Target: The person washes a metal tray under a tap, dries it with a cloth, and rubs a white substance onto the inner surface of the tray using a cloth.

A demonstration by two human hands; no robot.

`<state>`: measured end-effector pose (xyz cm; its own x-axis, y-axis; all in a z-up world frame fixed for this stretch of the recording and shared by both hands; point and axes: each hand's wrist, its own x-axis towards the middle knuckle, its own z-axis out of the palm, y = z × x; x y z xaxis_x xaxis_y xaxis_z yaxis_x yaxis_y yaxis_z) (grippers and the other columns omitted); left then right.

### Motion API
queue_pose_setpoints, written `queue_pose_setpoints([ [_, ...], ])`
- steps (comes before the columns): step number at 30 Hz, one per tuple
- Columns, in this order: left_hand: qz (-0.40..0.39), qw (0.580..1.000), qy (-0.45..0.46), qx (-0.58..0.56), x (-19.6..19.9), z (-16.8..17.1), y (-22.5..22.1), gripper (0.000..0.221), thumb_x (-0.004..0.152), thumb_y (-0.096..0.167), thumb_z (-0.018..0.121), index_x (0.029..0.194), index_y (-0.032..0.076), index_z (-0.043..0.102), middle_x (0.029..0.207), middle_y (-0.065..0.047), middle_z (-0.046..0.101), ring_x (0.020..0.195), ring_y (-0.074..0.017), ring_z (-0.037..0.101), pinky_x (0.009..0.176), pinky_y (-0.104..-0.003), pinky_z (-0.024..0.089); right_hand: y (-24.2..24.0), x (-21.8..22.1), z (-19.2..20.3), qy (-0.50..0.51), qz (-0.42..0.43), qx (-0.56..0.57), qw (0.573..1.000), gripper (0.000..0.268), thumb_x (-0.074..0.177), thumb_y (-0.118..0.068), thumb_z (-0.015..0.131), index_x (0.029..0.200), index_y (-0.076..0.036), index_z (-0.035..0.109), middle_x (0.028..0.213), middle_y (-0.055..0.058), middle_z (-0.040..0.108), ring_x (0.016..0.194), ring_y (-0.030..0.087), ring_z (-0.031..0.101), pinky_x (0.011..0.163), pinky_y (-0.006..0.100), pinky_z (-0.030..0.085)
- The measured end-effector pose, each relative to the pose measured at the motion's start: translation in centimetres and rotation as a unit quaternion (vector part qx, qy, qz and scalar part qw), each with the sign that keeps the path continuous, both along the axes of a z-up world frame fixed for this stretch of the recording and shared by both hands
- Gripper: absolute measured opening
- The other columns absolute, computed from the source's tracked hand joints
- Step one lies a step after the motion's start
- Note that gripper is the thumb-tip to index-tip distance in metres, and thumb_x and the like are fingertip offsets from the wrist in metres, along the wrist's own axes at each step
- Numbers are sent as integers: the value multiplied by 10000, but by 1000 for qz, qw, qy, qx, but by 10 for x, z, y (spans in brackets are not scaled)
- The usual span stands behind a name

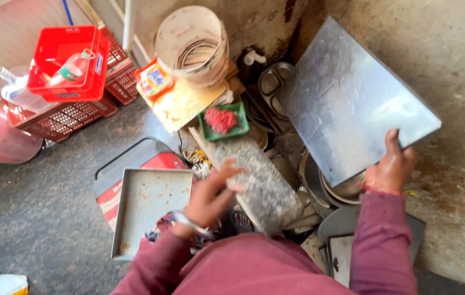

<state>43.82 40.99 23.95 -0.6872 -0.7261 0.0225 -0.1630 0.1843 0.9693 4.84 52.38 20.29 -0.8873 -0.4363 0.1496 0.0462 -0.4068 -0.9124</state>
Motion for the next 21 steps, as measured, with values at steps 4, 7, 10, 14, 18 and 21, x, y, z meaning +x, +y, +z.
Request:
queue_pose_setpoints([
  [4,118,985,42,119,88,-14,14,443,962,216,665,1372,49,644,1610,-191,481,1318,-295,537,1034,-357,454,-12,-12,22,136,-22,120,983,196,1024,-151,810,1060,15,713,973,-1,665,853,119,564,795,318,468],
  [7,167,977,85,105,128,-29,37,452,968,217,650,1374,18,633,1603,-217,448,1461,-227,446,1122,-342,393,-27,-4,33,199,-10,169,965,209,1019,-160,831,964,-4,704,887,-36,645,785,92,524,718,305,427],
  [10,192,971,87,114,152,-43,64,459,957,213,657,1373,21,640,1585,-227,473,1472,-237,445,1140,-340,369,-22,21,46,297,10,195,934,201,1020,-188,822,991,-18,720,877,-23,664,778,99,548,718,309,446],
  [14,174,974,60,130,172,-61,90,429,954,208,671,1334,11,683,1544,-241,533,1502,-238,439,1164,-342,350,-7,72,54,474,15,357,805,320,1017,-292,840,967,-5,708,832,107,667,715,239,601,683,392,460],
  [18,124,977,76,158,180,-72,98,445,947,237,673,1340,30,657,1552,-219,518,1480,-242,431,1148,-343,361,-2,138,35,653,-1,362,665,282,828,-264,831,1000,-55,751,933,160,664,839,361,657,708,472,519],
  [21,92,985,53,136,177,-82,98,456,952,264,677,1343,30,676,1543,-218,517,1492,-232,407,1146,-343,349,8,180,18,591,85,410,690,259,857,-184,771,1081,-59,736,910,172,674,810,390,656,666,499,509],
])
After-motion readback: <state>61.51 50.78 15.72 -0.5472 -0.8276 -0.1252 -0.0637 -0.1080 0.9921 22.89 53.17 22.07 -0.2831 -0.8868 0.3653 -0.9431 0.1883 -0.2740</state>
